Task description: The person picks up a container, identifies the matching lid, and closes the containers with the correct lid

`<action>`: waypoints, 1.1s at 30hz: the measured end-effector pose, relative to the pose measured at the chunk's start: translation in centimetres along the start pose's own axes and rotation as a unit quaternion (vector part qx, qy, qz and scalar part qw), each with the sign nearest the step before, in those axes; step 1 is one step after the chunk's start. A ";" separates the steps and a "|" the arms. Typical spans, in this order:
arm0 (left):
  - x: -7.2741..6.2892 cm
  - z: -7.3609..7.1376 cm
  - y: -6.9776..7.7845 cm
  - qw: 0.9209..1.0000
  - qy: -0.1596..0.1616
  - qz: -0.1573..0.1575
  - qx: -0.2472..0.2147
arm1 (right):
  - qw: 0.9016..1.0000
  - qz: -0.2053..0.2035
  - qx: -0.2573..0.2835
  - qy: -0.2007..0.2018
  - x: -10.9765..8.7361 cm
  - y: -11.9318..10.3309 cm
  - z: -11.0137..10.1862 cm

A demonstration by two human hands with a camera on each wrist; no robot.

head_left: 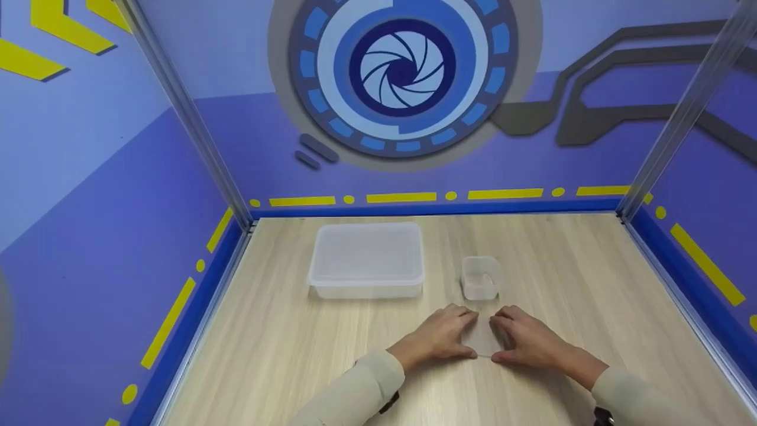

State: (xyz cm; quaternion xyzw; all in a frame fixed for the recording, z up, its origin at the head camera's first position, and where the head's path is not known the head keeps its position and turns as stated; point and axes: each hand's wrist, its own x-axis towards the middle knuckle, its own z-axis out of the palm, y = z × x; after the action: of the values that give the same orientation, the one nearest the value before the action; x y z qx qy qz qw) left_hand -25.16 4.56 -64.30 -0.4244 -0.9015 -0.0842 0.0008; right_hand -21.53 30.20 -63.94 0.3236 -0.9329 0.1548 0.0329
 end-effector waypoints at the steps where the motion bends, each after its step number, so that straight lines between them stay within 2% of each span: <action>1: 0.0 -0.1 0.0 1.000 0.000 0.000 0.000 | 1.000 -0.002 -0.001 0.001 0.0 0.0 0.0; 14: 0.0 0.4 -0.1 1.000 -0.004 -0.006 0.002 | 1.000 0.022 -0.001 -0.003 0.2 -0.2 0.2; 33: 0.0 0.0 0.3 1.000 -0.007 -0.020 -0.007 | 0.999 0.033 0.018 -0.011 0.1 -0.5 -0.1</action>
State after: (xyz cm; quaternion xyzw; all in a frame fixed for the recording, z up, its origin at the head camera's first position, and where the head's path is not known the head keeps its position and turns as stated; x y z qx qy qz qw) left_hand -24.89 4.74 -64.28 -0.4065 -0.9094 -0.0875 -0.0101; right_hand -21.27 29.83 -63.70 0.2950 -0.9403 0.1694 0.0114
